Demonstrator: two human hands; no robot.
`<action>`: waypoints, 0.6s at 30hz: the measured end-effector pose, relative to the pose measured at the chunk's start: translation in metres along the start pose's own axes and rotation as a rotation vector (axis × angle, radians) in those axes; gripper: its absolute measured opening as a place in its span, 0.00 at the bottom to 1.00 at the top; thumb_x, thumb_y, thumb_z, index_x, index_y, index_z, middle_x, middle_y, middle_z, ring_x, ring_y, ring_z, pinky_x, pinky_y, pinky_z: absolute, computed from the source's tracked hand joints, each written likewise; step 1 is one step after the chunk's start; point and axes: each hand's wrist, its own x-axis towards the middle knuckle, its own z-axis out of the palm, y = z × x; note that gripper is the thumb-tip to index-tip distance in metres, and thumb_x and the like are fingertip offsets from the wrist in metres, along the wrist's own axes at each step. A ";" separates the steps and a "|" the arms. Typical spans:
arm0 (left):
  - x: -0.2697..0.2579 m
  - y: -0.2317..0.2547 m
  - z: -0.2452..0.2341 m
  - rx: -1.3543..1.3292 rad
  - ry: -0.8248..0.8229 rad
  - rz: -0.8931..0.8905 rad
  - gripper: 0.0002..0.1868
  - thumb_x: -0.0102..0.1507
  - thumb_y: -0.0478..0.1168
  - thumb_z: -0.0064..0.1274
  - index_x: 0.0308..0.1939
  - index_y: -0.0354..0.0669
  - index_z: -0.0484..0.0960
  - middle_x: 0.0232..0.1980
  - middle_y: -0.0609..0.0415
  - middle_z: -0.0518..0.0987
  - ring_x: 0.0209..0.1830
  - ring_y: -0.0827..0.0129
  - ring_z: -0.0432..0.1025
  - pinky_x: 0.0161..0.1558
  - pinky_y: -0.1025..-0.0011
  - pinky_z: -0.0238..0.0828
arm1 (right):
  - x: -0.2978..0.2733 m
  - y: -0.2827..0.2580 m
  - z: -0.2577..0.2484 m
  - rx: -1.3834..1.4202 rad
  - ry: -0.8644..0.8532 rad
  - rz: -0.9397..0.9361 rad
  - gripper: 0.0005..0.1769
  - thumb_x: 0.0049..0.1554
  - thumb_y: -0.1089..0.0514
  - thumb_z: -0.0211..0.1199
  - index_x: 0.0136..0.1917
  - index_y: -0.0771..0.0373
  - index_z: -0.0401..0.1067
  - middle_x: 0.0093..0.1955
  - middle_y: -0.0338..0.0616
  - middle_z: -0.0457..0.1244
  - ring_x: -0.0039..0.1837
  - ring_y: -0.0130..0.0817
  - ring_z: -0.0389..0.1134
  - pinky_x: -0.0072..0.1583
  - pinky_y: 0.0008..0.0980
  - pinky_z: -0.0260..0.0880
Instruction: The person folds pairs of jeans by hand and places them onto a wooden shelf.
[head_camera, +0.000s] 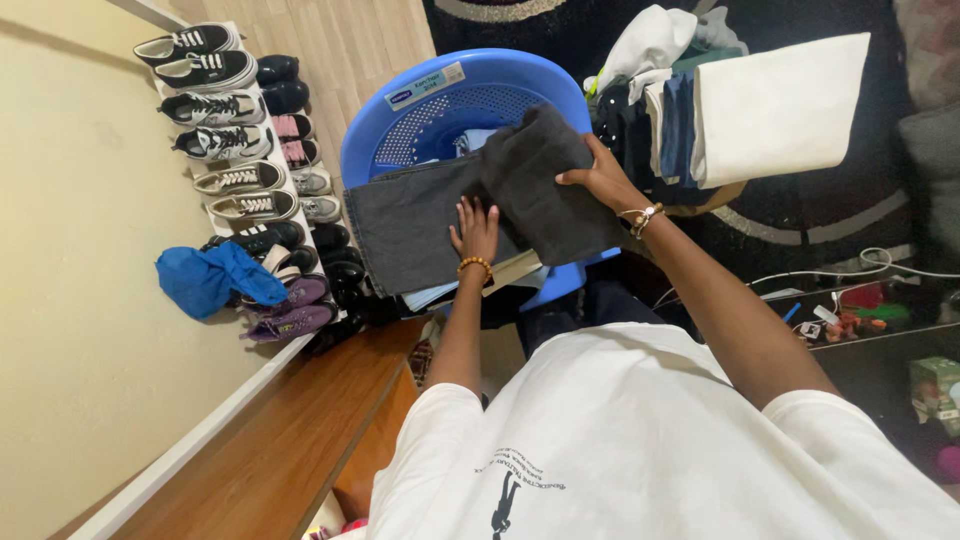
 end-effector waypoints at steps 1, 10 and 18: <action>0.000 0.000 -0.006 0.053 -0.017 0.021 0.35 0.72 0.61 0.32 0.78 0.49 0.57 0.84 0.53 0.43 0.84 0.62 0.34 0.76 0.42 0.26 | 0.003 0.012 -0.003 0.003 0.004 0.002 0.36 0.46 0.59 0.71 0.67 0.65 0.63 0.56 0.51 0.66 0.56 0.41 0.70 0.56 0.37 0.73; 0.072 -0.026 -0.052 0.579 0.194 0.261 0.36 0.69 0.53 0.45 0.79 0.44 0.58 0.85 0.54 0.48 0.84 0.65 0.40 0.76 0.41 0.29 | 0.013 0.079 -0.005 0.186 0.132 0.184 0.35 0.45 0.59 0.71 0.65 0.62 0.63 0.55 0.49 0.66 0.57 0.40 0.69 0.60 0.37 0.69; 0.093 0.005 -0.114 0.547 0.078 0.206 0.42 0.60 0.57 0.59 0.73 0.39 0.66 0.64 0.47 0.73 0.68 0.59 0.63 0.74 0.40 0.33 | 0.014 0.079 -0.013 0.195 0.114 0.193 0.33 0.45 0.59 0.70 0.64 0.61 0.65 0.55 0.48 0.66 0.57 0.39 0.69 0.60 0.36 0.68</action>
